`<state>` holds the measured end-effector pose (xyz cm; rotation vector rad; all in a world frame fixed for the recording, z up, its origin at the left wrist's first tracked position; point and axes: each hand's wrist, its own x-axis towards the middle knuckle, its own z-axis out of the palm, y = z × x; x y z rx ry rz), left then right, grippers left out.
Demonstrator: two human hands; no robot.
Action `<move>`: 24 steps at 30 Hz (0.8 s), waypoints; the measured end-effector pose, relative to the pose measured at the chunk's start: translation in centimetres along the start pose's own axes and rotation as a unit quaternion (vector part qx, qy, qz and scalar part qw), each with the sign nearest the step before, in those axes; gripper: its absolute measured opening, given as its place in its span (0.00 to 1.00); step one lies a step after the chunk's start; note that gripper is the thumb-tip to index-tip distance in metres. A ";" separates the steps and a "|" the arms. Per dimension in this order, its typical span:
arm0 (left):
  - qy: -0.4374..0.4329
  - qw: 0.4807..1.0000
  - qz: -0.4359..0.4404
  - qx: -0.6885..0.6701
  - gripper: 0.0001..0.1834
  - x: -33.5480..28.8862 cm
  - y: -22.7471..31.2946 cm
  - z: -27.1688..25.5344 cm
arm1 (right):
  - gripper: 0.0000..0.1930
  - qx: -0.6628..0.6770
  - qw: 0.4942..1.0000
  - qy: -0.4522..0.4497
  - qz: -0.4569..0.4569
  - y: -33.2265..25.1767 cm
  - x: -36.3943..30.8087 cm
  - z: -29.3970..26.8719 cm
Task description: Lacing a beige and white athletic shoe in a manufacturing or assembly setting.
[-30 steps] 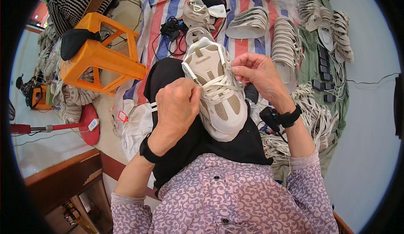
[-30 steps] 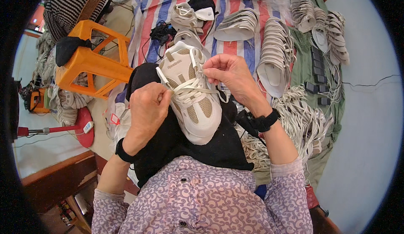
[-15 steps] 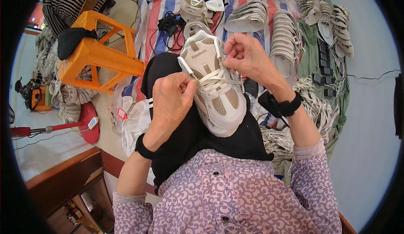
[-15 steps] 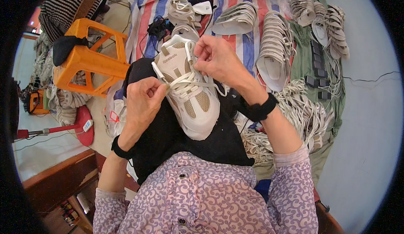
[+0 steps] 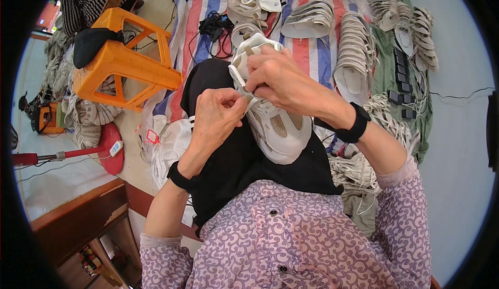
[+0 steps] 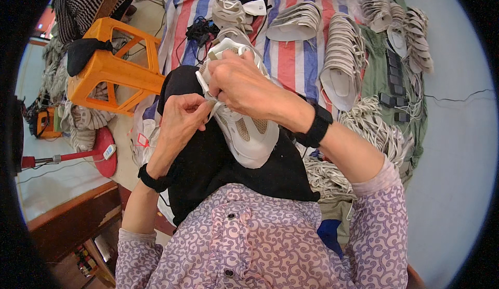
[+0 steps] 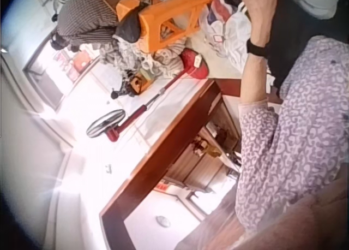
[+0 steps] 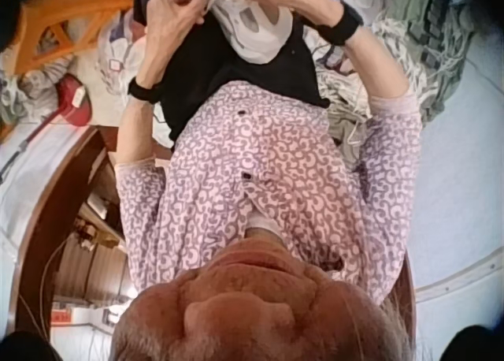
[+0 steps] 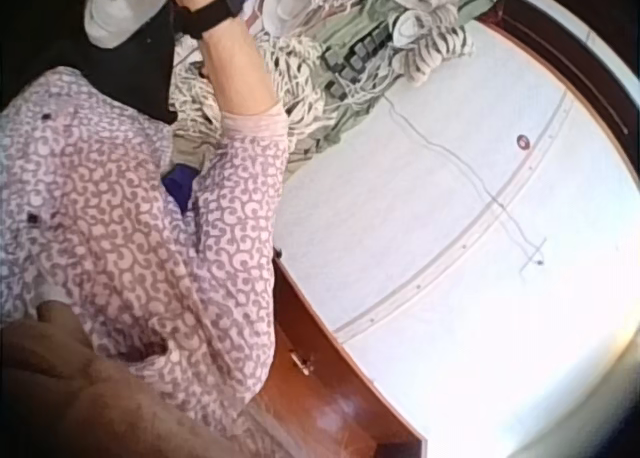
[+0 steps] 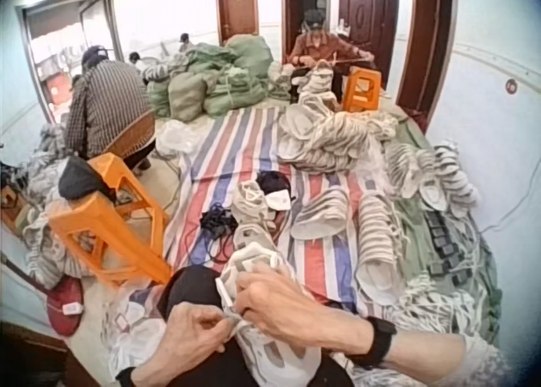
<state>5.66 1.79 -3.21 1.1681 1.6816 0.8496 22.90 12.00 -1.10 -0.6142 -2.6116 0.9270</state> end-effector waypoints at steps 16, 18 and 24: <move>0.083 0.950 0.275 0.125 0.07 2.5 2.6 1.4 | 0.06 0.435 0.883 0.133 0.115 2.6 -3.3 -7.6; 0.087 0.950 0.271 0.129 0.07 3.5 2.9 2.4 | 0.07 0.649 0.737 0.161 0.096 1.0 -4.5 -5.5; 0.048 0.952 0.223 0.205 0.10 4.1 4.0 4.2 | 0.07 0.705 0.669 0.174 0.159 5.4 -9.9 -1.1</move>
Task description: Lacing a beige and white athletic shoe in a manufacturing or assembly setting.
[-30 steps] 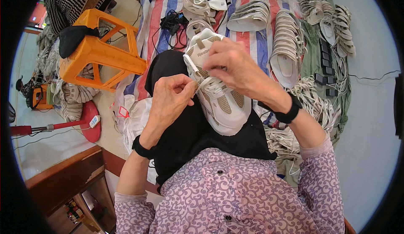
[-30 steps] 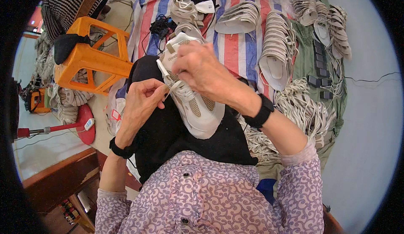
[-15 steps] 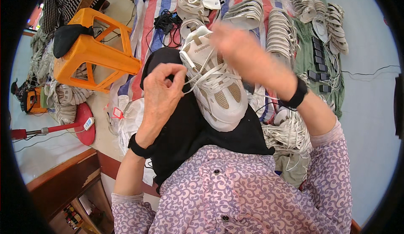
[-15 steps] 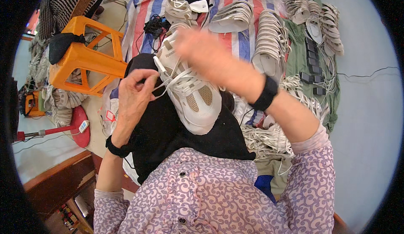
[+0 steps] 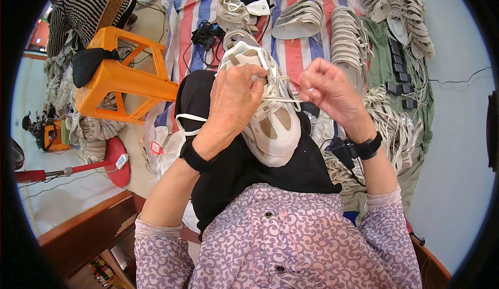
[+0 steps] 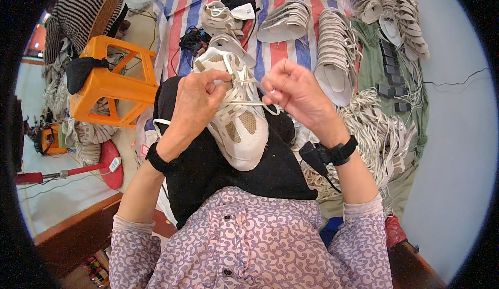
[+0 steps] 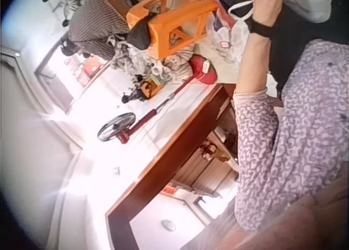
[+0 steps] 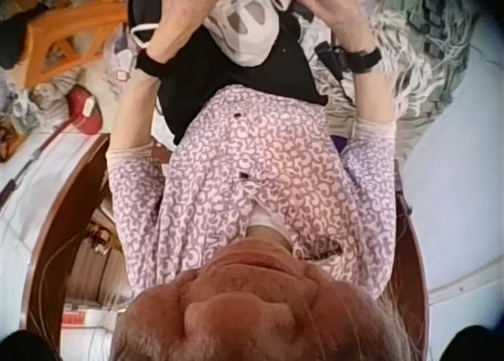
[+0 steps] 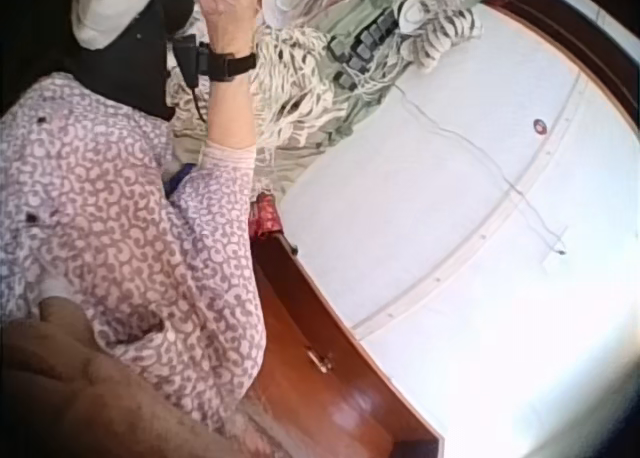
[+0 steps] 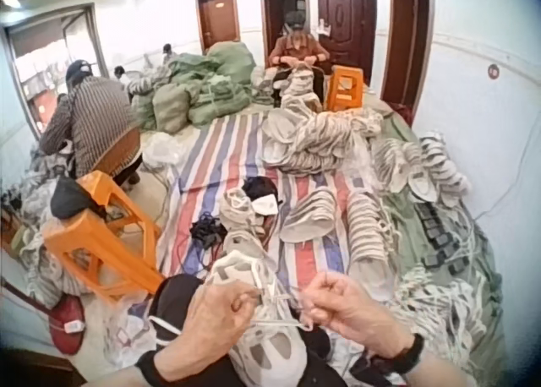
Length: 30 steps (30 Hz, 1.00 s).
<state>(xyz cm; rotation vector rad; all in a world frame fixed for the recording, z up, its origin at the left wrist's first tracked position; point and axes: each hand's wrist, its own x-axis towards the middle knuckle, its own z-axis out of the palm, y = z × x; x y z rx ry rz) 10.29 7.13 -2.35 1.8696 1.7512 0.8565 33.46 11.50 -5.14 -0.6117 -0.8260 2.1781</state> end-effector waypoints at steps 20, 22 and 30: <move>-0.046 0.995 0.072 0.052 0.06 1.2 0.5 0.6 | 0.04 -0.022 0.995 0.089 -0.040 5.6 2.5 0.4; -0.036 0.997 0.056 0.040 0.06 0.9 0.5 0.5 | 0.04 -0.013 0.995 0.086 -0.058 4.7 2.7 0.2; 0.064 0.997 0.029 0.011 0.05 0.3 0.2 -0.7 | 0.06 -0.158 0.972 0.101 -0.142 -1.8 5.6 -1.8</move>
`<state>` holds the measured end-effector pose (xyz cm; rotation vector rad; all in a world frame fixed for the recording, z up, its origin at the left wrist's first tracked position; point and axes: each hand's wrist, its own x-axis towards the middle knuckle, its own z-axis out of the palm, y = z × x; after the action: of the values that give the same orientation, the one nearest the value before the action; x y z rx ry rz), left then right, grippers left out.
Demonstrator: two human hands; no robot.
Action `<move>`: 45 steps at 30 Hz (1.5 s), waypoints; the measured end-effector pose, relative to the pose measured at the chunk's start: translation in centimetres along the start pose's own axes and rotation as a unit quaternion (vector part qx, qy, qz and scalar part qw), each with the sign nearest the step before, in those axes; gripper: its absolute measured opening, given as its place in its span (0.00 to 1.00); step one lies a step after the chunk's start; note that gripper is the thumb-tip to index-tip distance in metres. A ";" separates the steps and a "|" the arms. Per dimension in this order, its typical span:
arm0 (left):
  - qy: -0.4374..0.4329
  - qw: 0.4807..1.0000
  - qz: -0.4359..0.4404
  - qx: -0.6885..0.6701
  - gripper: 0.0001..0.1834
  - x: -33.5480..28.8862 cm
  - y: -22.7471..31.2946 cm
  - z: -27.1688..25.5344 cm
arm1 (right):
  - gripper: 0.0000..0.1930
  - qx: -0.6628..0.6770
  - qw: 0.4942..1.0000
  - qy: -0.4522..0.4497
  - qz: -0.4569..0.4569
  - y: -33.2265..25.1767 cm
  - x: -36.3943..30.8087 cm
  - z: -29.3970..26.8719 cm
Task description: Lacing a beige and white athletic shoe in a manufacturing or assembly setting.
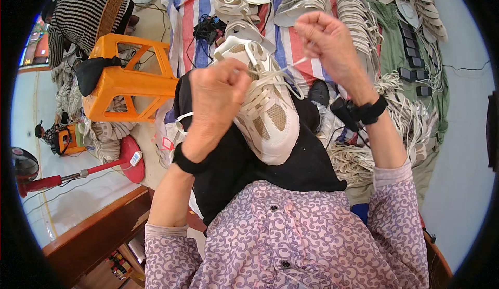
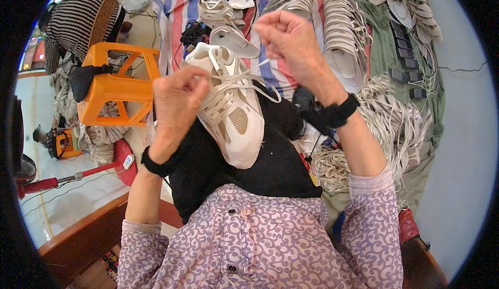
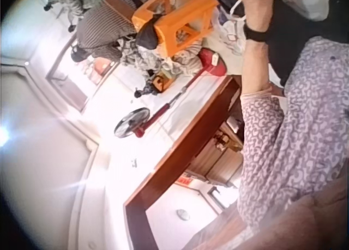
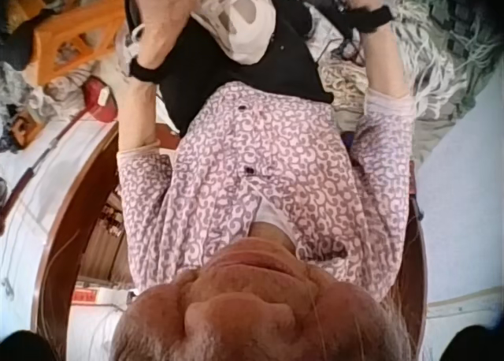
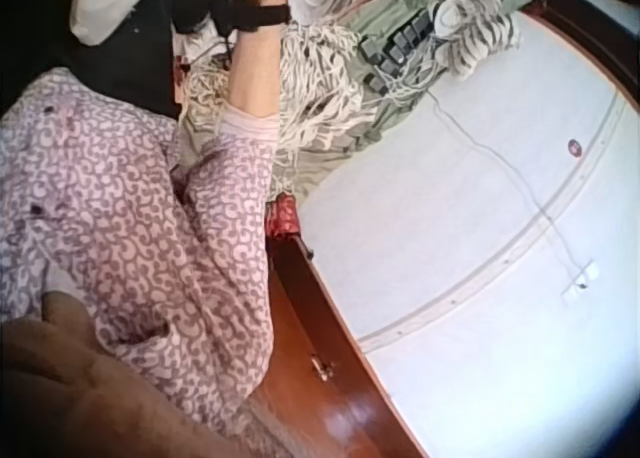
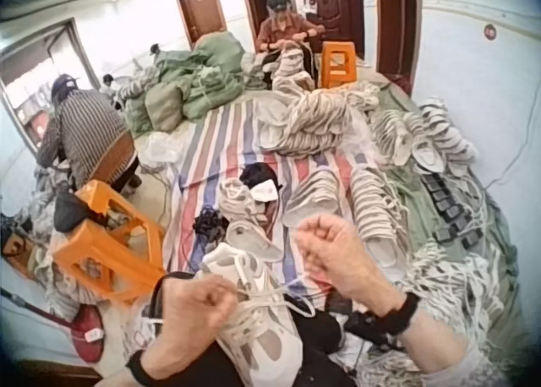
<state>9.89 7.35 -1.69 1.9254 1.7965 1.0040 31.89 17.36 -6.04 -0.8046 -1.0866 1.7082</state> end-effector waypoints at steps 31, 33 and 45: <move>0.125 0.960 -0.249 -0.005 0.09 -8.6 -17.3 -16.0 | 0.03 -0.401 0.900 -0.138 -0.106 0.7 -2.1 7.2; 0.127 0.962 -0.240 0.027 0.10 -9.1 -18.0 -17.0 | 0.02 -0.366 0.919 -0.134 -0.054 0.5 -2.3 6.8; 0.141 0.876 -0.239 0.393 0.13 -22.6 -35.2 -43.8 | 0.06 -0.249 0.953 -0.167 0.043 -0.6 -2.8 5.7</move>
<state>-44.77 -18.77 -0.33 1.5566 2.9962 0.4021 28.19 13.11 -3.13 -0.8975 -1.7843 1.7017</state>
